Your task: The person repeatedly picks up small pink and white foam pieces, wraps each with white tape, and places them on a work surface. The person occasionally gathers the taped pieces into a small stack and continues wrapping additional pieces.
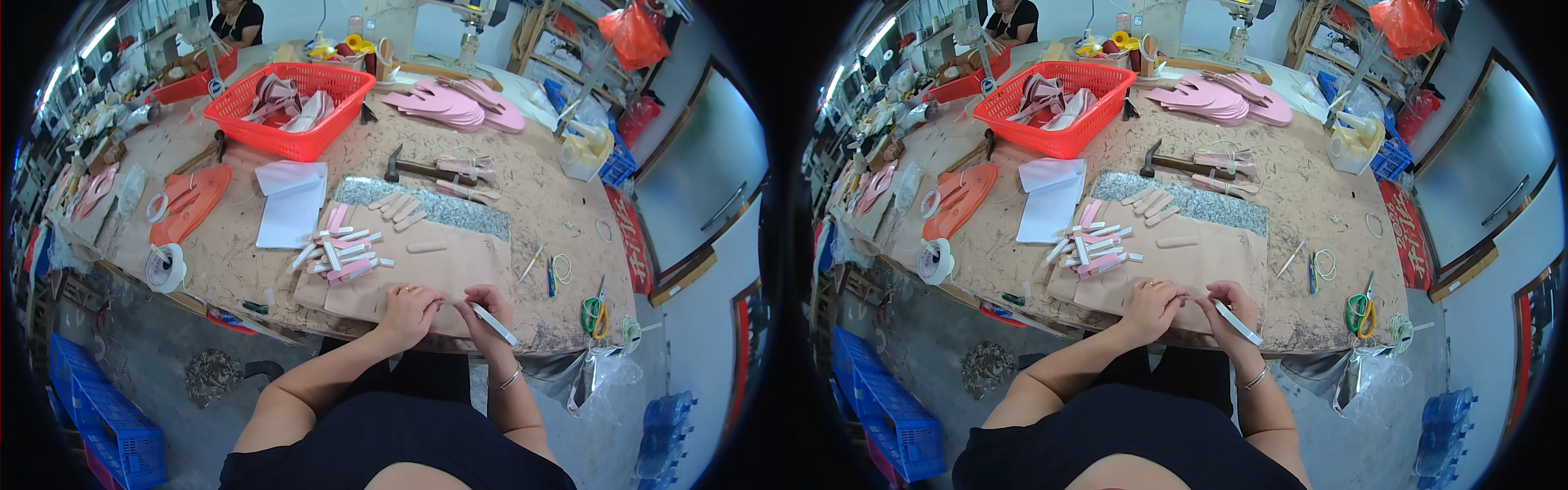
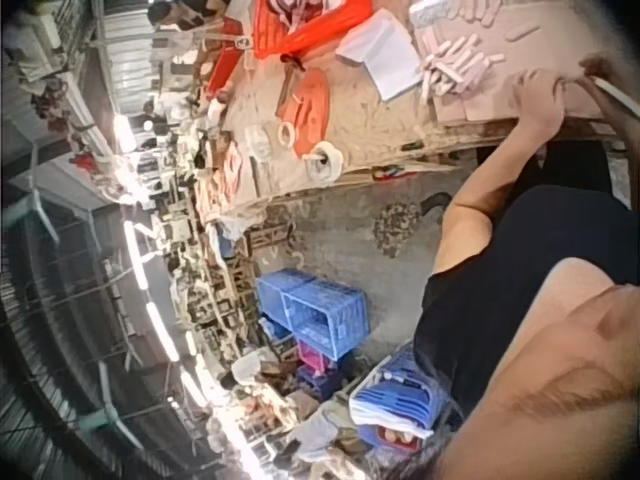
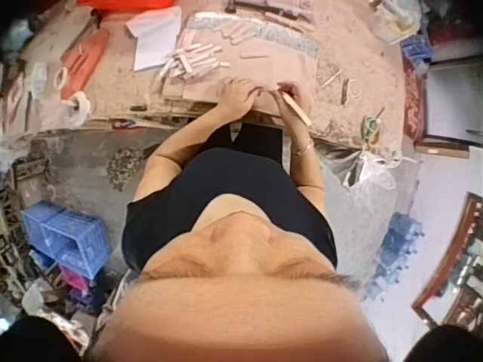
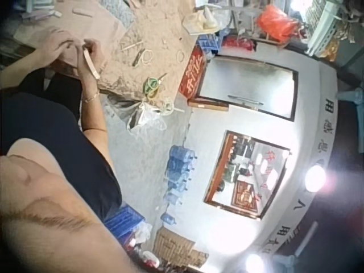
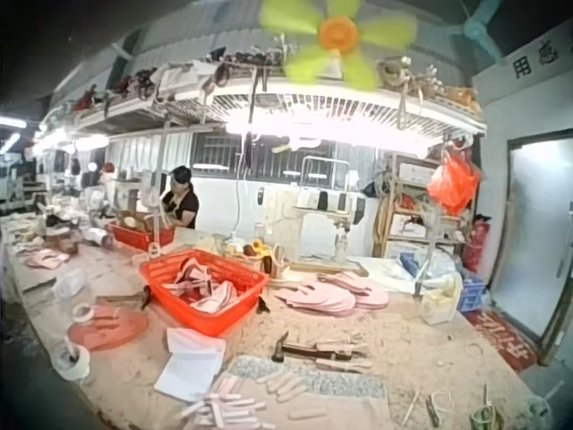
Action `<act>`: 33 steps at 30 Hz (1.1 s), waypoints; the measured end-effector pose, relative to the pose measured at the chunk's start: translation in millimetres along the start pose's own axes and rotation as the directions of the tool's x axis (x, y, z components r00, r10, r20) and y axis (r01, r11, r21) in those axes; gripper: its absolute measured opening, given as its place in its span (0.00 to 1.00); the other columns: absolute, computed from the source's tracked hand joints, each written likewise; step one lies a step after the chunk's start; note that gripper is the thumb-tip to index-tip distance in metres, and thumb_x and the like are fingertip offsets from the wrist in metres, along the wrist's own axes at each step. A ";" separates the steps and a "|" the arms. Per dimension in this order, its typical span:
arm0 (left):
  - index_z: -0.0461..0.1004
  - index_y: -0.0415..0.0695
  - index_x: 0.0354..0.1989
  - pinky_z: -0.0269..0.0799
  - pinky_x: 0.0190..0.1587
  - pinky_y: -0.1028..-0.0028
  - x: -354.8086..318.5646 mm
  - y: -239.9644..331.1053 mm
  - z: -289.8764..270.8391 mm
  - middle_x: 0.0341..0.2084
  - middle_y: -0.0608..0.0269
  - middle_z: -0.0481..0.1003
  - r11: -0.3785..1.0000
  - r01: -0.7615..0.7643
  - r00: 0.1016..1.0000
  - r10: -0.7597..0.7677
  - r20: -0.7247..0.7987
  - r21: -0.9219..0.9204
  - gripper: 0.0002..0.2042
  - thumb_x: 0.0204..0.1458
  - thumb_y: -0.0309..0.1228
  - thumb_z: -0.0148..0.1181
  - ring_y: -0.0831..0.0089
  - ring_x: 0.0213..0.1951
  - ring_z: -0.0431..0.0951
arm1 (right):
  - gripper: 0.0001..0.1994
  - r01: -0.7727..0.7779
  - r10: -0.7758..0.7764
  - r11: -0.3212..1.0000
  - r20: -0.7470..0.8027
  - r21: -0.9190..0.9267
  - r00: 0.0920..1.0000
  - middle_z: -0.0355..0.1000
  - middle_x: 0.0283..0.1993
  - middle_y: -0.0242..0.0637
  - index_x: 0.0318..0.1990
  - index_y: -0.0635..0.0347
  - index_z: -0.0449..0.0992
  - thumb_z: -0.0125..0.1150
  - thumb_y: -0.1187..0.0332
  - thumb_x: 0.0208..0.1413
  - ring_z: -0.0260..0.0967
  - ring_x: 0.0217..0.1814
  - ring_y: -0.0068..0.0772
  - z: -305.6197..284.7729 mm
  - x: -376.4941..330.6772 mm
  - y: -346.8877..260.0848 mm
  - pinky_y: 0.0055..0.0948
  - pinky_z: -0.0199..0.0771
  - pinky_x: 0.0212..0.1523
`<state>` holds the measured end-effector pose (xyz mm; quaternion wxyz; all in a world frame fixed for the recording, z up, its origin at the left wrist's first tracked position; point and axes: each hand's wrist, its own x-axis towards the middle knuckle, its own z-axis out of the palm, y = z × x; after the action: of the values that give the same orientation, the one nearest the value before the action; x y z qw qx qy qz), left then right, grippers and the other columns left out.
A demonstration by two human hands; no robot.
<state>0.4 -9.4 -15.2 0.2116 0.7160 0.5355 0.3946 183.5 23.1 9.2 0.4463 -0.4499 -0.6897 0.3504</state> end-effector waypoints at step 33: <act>0.73 0.39 0.41 0.72 0.47 0.60 -14.2 -6.1 -8.9 0.44 0.51 0.75 0.961 -0.230 0.962 0.248 -0.111 0.154 0.12 0.47 0.18 0.59 0.54 0.44 0.76 | 0.17 -0.148 0.237 0.900 -0.175 0.409 0.956 0.68 0.36 0.33 0.48 0.62 0.68 0.67 0.78 0.52 0.67 0.37 0.19 -2.7 -3.4 22.9 0.20 0.69 0.38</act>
<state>-12.0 -21.7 -19.1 0.0762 0.7615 0.4839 0.4245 193.7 28.1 -11.2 0.5637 -0.4538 -0.5037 0.4717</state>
